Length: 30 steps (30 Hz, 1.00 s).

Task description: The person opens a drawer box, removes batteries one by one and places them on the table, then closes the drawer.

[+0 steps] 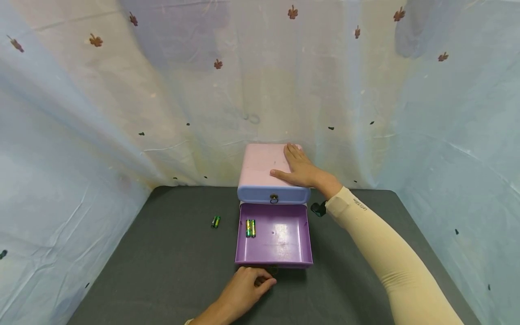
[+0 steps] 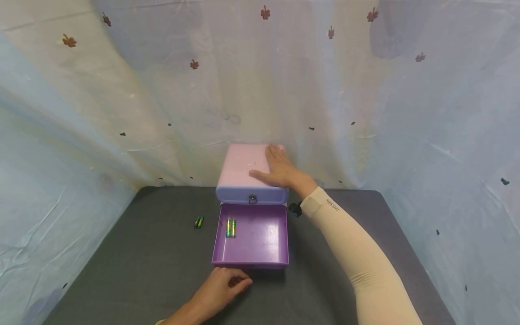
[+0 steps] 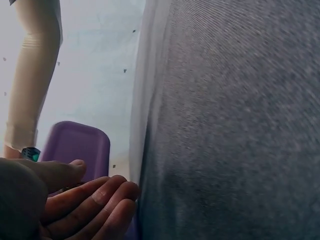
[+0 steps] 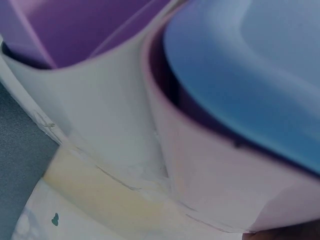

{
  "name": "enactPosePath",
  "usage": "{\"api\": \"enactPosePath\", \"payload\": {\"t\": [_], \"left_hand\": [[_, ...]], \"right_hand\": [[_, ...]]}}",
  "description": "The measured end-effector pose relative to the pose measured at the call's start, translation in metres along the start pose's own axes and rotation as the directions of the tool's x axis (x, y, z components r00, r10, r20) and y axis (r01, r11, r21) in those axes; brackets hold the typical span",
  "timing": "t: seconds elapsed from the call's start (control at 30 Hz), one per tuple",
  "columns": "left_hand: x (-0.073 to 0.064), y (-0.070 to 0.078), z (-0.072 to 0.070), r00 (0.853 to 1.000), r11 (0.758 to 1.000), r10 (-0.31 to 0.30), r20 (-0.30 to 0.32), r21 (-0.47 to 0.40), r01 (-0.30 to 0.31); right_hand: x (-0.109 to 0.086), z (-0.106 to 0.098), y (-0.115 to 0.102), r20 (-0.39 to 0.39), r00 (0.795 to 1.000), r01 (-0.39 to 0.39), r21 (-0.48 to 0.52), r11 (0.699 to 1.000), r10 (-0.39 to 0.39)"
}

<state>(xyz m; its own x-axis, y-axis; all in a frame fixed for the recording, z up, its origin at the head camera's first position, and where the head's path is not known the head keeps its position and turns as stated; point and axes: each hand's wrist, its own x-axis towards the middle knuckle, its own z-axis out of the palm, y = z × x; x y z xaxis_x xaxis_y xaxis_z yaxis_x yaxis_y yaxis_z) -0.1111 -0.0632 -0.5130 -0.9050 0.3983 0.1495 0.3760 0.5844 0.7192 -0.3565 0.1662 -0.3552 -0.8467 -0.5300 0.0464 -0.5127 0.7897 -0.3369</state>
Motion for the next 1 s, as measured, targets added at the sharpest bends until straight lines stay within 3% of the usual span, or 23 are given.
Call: {"api": "enactPosePath", "payload": {"t": [0.27,0.47,0.77,1.0], "left_hand": [[-0.003,0.015,-0.010,1.000,1.000,0.015,0.026,-0.019,-0.015],[-0.007,0.033,-0.024,0.998,0.998,0.059,0.009,-0.030,-0.058],[-0.004,0.040,-0.041,0.990,0.995,0.101,-0.102,0.001,-0.101],[0.004,0.038,-0.056,0.970,0.991,0.125,-0.209,0.062,-0.115]], "right_hand": [[0.000,0.000,-0.001,0.001,1.000,0.000,-0.004,1.000,0.000],[-0.001,0.000,-0.001,0.001,1.000,0.000,-0.001,1.000,0.000],[-0.002,0.000,-0.002,-0.008,1.000,-0.009,0.002,1.000,0.009],[-0.002,0.000,-0.003,-0.014,1.000,0.005,-0.007,1.000,-0.005]]}}
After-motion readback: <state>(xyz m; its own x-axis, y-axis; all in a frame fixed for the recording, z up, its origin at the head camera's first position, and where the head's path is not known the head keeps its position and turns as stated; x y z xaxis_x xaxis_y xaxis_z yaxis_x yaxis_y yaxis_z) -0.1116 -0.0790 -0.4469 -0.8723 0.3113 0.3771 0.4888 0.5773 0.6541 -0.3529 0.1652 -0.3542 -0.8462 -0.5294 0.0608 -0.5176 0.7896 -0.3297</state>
